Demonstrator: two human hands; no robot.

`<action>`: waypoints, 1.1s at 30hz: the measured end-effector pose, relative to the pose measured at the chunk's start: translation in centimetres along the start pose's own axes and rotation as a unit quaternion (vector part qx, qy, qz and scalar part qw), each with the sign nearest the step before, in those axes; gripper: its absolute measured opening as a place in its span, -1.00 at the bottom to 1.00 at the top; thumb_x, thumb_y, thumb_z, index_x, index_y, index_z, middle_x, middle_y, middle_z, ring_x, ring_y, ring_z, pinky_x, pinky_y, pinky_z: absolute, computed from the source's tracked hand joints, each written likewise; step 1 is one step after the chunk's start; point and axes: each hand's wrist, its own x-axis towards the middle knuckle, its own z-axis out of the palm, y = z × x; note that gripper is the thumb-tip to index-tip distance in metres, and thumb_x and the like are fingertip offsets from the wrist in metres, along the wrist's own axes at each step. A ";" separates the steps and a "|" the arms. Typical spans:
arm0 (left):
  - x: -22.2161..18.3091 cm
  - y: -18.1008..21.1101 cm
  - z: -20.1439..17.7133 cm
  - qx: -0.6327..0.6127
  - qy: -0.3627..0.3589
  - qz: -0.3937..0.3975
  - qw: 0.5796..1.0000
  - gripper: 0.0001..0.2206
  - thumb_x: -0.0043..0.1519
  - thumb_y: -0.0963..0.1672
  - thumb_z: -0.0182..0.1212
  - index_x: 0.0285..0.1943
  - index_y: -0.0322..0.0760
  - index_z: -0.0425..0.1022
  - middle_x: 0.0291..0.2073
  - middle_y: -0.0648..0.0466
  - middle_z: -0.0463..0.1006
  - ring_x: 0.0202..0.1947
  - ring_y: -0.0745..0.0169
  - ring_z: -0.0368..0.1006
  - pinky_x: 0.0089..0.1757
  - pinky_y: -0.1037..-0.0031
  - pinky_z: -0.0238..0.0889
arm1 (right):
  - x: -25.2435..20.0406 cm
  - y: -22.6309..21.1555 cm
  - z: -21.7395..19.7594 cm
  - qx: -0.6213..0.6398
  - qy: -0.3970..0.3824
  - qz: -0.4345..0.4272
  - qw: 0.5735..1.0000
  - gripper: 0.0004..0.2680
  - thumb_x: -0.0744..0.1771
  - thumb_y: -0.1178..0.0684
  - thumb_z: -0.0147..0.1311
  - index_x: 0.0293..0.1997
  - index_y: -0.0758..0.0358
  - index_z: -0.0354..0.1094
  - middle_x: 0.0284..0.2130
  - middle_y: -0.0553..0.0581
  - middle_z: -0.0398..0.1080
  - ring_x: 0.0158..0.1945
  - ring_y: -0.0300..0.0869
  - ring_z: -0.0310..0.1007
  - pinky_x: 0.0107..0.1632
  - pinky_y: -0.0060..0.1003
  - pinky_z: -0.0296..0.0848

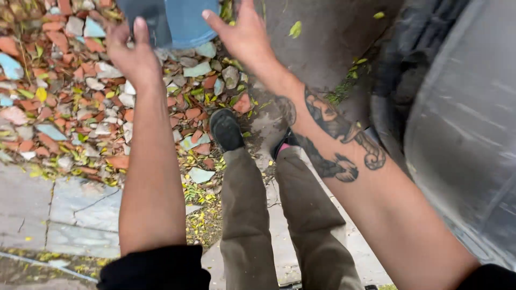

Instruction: Manually sanding a car headlight with wet sandpaper to restore clarity.

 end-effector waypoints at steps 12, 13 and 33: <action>2.9 -3.1 3.3 0.168 -0.071 0.254 0.950 -0.80 0.18 -0.30 0.35 -0.02 -0.46 0.70 -0.18 -0.20 0.79 -0.29 0.05 0.82 -0.22 0.43 0.77 | 1.2 6.7 2.5 -0.034 0.022 0.010 0.999 -0.61 0.30 0.31 -0.13 0.30 0.35 0.35 -0.54 0.06 0.57 -0.59 -0.22 0.55 -0.47 -0.19 0.65; 1.6 -2.4 4.0 0.158 -0.067 0.261 0.950 -0.80 0.18 -0.30 0.35 -0.02 -0.46 0.70 -0.18 -0.20 0.79 -0.29 0.05 0.82 -0.22 0.43 0.77 | 0.1 7.3 1.3 -0.038 0.031 0.002 0.999 -0.61 0.30 0.31 -0.13 0.30 0.35 0.35 -0.54 0.06 0.57 -0.59 -0.22 0.55 -0.47 -0.19 0.65; -16.9 -0.3 18.4 0.236 -0.240 0.290 0.896 -0.78 0.14 -0.24 0.37 -0.04 -0.30 0.75 0.11 -0.37 0.62 -0.35 -0.13 0.71 -0.40 0.23 0.64 | -10.9 26.8 -10.2 0.205 0.112 0.196 0.952 -0.69 0.44 0.20 -0.03 0.39 0.38 0.22 -0.16 0.18 0.53 -0.27 -0.26 0.53 -0.20 -0.41 0.67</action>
